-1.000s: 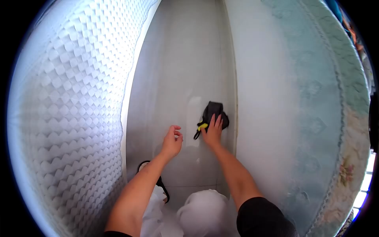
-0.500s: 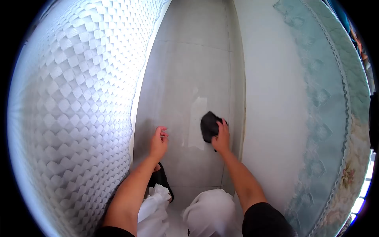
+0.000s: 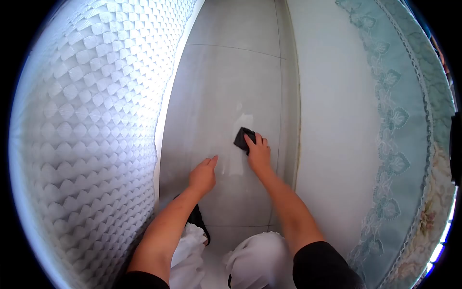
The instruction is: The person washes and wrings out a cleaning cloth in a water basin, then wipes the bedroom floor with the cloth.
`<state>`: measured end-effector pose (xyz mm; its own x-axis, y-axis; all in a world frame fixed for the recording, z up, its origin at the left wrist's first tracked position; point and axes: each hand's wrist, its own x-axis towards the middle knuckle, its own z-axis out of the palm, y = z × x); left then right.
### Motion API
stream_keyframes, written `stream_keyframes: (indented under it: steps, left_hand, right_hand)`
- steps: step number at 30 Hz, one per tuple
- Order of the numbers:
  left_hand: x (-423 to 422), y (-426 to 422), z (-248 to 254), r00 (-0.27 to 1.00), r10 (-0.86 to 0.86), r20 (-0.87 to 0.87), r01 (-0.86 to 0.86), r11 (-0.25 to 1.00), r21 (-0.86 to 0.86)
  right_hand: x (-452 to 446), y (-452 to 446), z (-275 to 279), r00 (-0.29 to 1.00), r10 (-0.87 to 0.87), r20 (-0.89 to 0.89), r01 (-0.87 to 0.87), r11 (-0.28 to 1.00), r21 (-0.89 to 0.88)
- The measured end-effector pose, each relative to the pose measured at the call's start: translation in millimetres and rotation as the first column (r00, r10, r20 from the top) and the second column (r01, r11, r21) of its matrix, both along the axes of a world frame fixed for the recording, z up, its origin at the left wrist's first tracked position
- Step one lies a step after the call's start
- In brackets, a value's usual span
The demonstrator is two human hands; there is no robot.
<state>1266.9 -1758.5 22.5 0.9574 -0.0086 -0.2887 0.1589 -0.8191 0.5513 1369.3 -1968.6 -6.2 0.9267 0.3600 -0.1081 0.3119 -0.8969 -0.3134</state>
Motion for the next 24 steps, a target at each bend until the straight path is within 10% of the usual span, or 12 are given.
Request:
stream_keyframes:
  steps: [8,17,21,24]
  left_hand:
    - [40,-29,-35,0.915,-0.399,-0.065,0.393,0.842,0.370]
    - [45,-43,-33,0.897,-0.431,-0.099,0.436,0.827,0.354]
    - [24,-11,-10,0.947,-0.320,-0.024,0.319,0.933,0.169]
    - [17,0,-1,0.986,-0.167,-0.014,0.168,0.983,0.069]
  right_hand:
    - [-68,-43,-2,0.990,0.122,-0.077,-0.129,0.988,-0.088]
    - [-54,-54,-15,0.995,0.087,-0.042,-0.086,0.996,0.022]
    - [39,-47,-52,0.858,-0.418,0.297,0.391,0.908,0.147]
    - [104,-3,-49,0.889,-0.417,0.188,0.380,0.902,0.204]
